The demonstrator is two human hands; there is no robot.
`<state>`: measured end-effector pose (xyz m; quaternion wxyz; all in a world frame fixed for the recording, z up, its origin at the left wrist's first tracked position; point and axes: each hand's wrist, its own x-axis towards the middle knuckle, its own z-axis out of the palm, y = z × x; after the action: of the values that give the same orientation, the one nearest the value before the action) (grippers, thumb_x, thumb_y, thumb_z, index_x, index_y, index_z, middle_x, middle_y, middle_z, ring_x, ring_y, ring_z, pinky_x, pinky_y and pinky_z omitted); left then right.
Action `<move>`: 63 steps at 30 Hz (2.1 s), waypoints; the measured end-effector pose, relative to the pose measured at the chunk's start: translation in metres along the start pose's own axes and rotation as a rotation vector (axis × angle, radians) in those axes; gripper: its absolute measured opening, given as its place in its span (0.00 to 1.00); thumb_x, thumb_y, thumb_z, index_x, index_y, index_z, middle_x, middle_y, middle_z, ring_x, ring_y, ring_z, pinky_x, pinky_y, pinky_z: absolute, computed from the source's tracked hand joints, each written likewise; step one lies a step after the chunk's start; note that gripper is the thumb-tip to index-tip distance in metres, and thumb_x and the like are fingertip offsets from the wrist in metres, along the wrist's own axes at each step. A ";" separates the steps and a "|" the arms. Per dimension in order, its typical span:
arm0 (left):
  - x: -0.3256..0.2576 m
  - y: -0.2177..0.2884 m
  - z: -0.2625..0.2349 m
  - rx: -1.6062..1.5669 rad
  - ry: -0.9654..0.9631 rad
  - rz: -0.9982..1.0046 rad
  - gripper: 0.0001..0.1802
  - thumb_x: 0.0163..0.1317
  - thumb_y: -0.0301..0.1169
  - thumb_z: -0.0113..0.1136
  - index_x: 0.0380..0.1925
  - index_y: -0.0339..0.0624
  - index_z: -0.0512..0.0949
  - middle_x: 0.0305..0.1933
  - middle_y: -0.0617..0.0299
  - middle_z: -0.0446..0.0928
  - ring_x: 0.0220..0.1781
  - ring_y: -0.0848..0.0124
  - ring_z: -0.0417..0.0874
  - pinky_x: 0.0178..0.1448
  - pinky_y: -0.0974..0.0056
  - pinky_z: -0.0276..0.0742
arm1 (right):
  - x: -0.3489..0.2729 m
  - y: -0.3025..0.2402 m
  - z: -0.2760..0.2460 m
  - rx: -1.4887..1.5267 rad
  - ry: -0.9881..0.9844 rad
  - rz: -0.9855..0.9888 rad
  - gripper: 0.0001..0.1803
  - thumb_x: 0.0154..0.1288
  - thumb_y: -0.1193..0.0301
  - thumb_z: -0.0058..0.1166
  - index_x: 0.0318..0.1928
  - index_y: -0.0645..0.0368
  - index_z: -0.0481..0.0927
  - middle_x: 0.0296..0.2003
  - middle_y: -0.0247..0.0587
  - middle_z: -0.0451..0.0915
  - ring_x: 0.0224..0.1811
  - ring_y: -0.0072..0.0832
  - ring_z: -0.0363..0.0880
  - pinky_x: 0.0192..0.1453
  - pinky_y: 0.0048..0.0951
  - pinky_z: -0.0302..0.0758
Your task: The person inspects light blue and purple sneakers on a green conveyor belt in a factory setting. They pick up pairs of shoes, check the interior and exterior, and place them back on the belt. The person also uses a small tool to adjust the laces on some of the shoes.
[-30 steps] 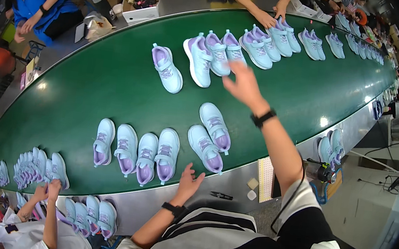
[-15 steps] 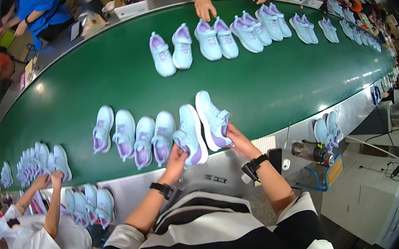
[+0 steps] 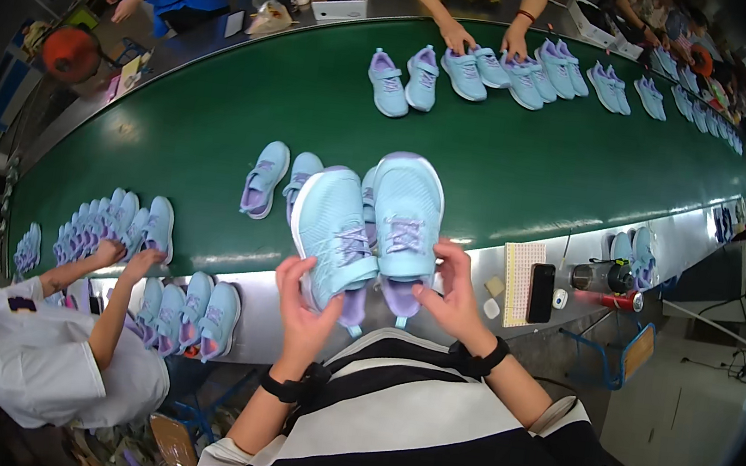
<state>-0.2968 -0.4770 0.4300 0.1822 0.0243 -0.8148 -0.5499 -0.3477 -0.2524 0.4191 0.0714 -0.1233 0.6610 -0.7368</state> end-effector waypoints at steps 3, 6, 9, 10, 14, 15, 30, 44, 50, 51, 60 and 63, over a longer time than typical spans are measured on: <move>-0.012 0.008 -0.023 0.195 0.073 0.073 0.34 0.37 0.19 0.61 0.51 0.41 0.69 0.52 0.54 0.61 0.55 0.60 0.65 0.62 0.59 0.60 | -0.006 -0.007 0.009 -0.509 0.040 -0.317 0.32 0.46 0.76 0.59 0.56 0.52 0.68 0.53 0.51 0.63 0.53 0.44 0.67 0.56 0.34 0.67; -0.023 0.017 -0.037 0.234 0.116 0.076 0.33 0.38 0.20 0.60 0.52 0.41 0.70 0.51 0.52 0.62 0.55 0.59 0.65 0.61 0.58 0.61 | -0.011 -0.021 0.018 -0.609 -0.035 -0.388 0.33 0.46 0.75 0.61 0.57 0.52 0.68 0.53 0.50 0.63 0.53 0.43 0.67 0.55 0.34 0.67; -0.025 0.027 -0.045 0.228 0.118 0.030 0.35 0.41 0.21 0.61 0.56 0.42 0.67 0.51 0.53 0.63 0.55 0.62 0.67 0.60 0.59 0.62 | -0.013 -0.039 0.024 -0.573 -0.067 -0.336 0.35 0.46 0.74 0.62 0.58 0.53 0.67 0.52 0.49 0.64 0.51 0.41 0.67 0.52 0.34 0.69; -0.024 0.030 -0.048 0.189 0.113 -0.005 0.36 0.43 0.21 0.61 0.58 0.43 0.65 0.51 0.53 0.64 0.54 0.63 0.68 0.60 0.60 0.63 | -0.014 -0.043 0.027 -0.490 -0.056 -0.252 0.35 0.47 0.73 0.62 0.59 0.53 0.66 0.51 0.48 0.64 0.51 0.39 0.67 0.51 0.33 0.69; -0.025 0.032 -0.051 -0.575 0.055 -0.524 0.39 0.52 0.26 0.64 0.63 0.43 0.57 0.51 0.54 0.66 0.49 0.69 0.72 0.52 0.65 0.70 | -0.011 -0.039 0.043 0.106 -0.057 0.371 0.40 0.57 0.64 0.60 0.65 0.57 0.54 0.50 0.45 0.68 0.51 0.31 0.69 0.53 0.34 0.69; -0.021 0.027 -0.052 -0.622 -0.048 -0.739 0.38 0.58 0.30 0.62 0.65 0.47 0.52 0.52 0.55 0.67 0.49 0.72 0.73 0.48 0.70 0.71 | -0.007 -0.031 0.049 0.183 -0.002 0.531 0.41 0.57 0.60 0.59 0.66 0.58 0.52 0.51 0.47 0.68 0.51 0.31 0.70 0.53 0.34 0.69; -0.106 -0.113 -0.041 -0.670 -0.116 -1.023 0.33 0.58 0.29 0.56 0.62 0.46 0.53 0.51 0.53 0.70 0.51 0.64 0.74 0.50 0.57 0.71 | -0.026 0.086 0.050 -0.230 -0.305 0.697 0.40 0.59 0.56 0.56 0.65 0.63 0.54 0.48 0.57 0.72 0.47 0.36 0.75 0.50 0.30 0.71; -0.159 -0.209 -0.043 -0.341 -0.192 -0.856 0.21 0.59 0.19 0.49 0.55 0.36 0.67 0.51 0.52 0.74 0.51 0.64 0.77 0.55 0.66 0.72 | -0.007 0.146 0.108 -1.171 -1.264 -1.038 0.07 0.52 0.69 0.47 0.31 0.52 0.77 0.36 0.31 0.71 0.46 0.28 0.70 0.55 0.32 0.61; -0.147 -0.210 -0.073 -0.394 0.028 -1.062 0.15 0.63 0.26 0.50 0.50 0.37 0.70 0.42 0.58 0.77 0.41 0.73 0.78 0.42 0.70 0.74 | 0.031 0.083 0.107 -1.080 -0.856 -0.721 0.08 0.51 0.66 0.55 0.32 0.51 0.74 0.31 0.31 0.71 0.36 0.27 0.72 0.47 0.33 0.62; -0.143 -0.211 -0.071 -0.405 0.008 -1.065 0.15 0.63 0.27 0.50 0.50 0.37 0.70 0.40 0.59 0.77 0.39 0.74 0.78 0.41 0.71 0.74 | 0.039 0.071 0.105 -0.986 -0.804 -0.575 0.12 0.47 0.65 0.59 0.33 0.53 0.73 0.30 0.34 0.72 0.35 0.30 0.73 0.47 0.34 0.61; -0.058 -0.219 0.014 -0.250 -0.212 -0.815 0.14 0.62 0.32 0.55 0.46 0.39 0.75 0.36 0.59 0.79 0.35 0.71 0.80 0.40 0.68 0.75 | 0.243 0.012 0.066 -0.828 -0.065 -0.199 0.17 0.45 0.57 0.62 0.22 0.59 0.80 0.19 0.46 0.77 0.21 0.41 0.76 0.28 0.39 0.72; -0.016 -0.203 0.036 -0.066 -0.338 -0.600 0.16 0.62 0.34 0.56 0.47 0.38 0.74 0.39 0.53 0.80 0.38 0.67 0.82 0.43 0.66 0.75 | 0.342 -0.003 0.030 -0.996 0.105 -0.229 0.24 0.49 0.49 0.61 0.33 0.57 0.83 0.25 0.44 0.81 0.28 0.40 0.80 0.33 0.36 0.75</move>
<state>-0.3259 -0.5211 0.2299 -0.1244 0.1652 -0.7717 -0.6014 -0.6675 -0.3722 0.4546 -0.1107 -0.1768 0.9167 -0.3407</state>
